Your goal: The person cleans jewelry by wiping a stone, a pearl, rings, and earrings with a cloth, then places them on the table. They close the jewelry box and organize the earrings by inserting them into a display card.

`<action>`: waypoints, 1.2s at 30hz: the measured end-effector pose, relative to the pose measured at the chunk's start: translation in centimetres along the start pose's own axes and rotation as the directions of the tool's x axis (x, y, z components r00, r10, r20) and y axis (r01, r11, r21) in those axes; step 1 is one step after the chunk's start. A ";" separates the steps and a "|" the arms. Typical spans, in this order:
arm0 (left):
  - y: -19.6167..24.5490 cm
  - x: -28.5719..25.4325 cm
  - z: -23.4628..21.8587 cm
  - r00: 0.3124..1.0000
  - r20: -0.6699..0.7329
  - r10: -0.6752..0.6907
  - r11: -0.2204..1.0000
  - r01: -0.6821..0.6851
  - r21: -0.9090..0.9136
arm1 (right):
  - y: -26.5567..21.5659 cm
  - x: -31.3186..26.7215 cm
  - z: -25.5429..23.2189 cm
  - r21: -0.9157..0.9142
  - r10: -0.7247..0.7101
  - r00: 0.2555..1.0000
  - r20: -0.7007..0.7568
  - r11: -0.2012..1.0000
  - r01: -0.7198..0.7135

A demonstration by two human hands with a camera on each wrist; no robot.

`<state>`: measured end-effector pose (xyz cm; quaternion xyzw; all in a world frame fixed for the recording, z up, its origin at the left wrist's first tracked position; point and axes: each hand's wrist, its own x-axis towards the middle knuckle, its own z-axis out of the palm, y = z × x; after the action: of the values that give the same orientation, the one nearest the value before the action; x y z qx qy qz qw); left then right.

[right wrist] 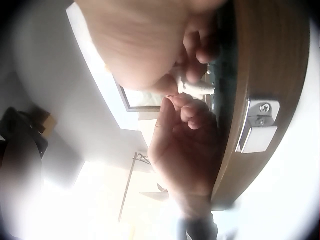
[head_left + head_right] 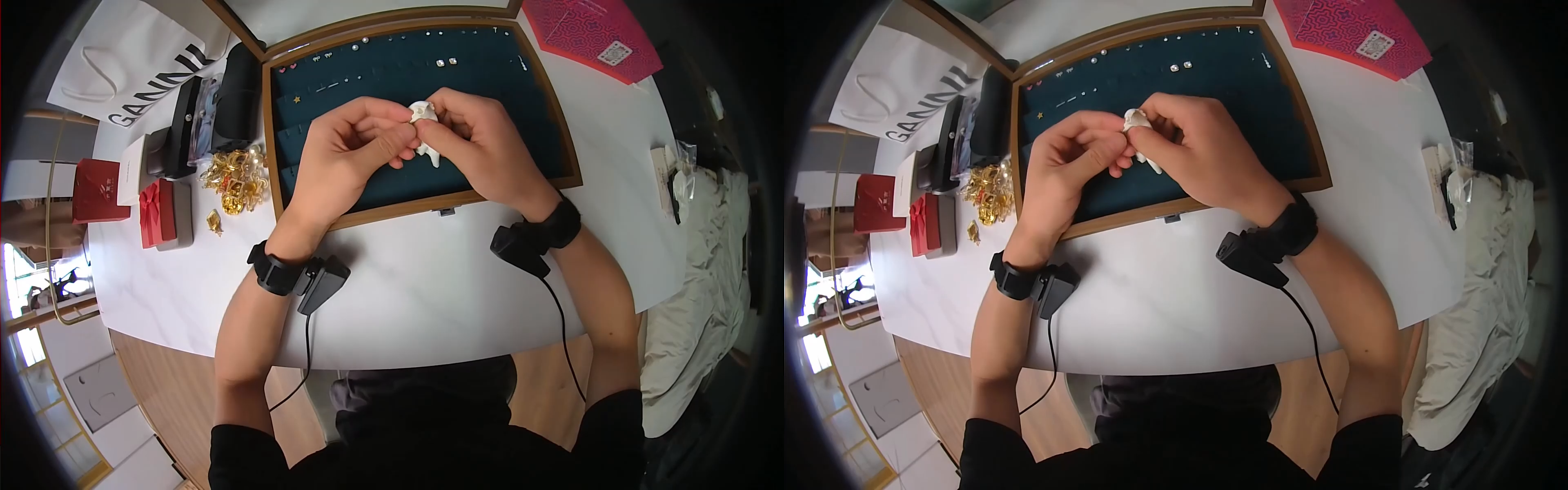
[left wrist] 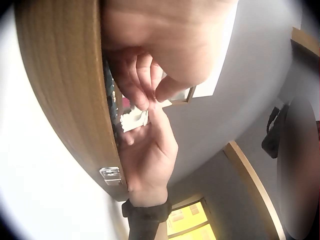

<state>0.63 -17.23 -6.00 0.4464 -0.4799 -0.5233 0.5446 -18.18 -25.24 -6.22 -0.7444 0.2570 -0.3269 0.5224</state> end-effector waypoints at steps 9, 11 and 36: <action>-0.6 0.3 0.4 0.996 -0.046 0.077 0.994 -0.073 0.081 | 0.0 0.0 0.1 0.029 0.036 0.999 -0.001 0.999 -0.036; -0.6 0.3 0.4 0.995 -0.048 0.086 0.994 -0.082 0.073 | -0.1 0.0 0.4 0.121 0.052 0.998 -0.020 0.991 -0.049; 0.5 0.4 -0.5 0.992 0.120 -0.031 0.994 0.043 -0.098 | -0.8 0.0 -0.5 0.155 0.114 0.992 0.060 0.980 -0.122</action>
<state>1.23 -17.57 -5.60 0.3956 -0.4762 -0.5822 0.5270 -18.49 -25.27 -5.31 -0.6919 0.2606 -0.2958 0.6048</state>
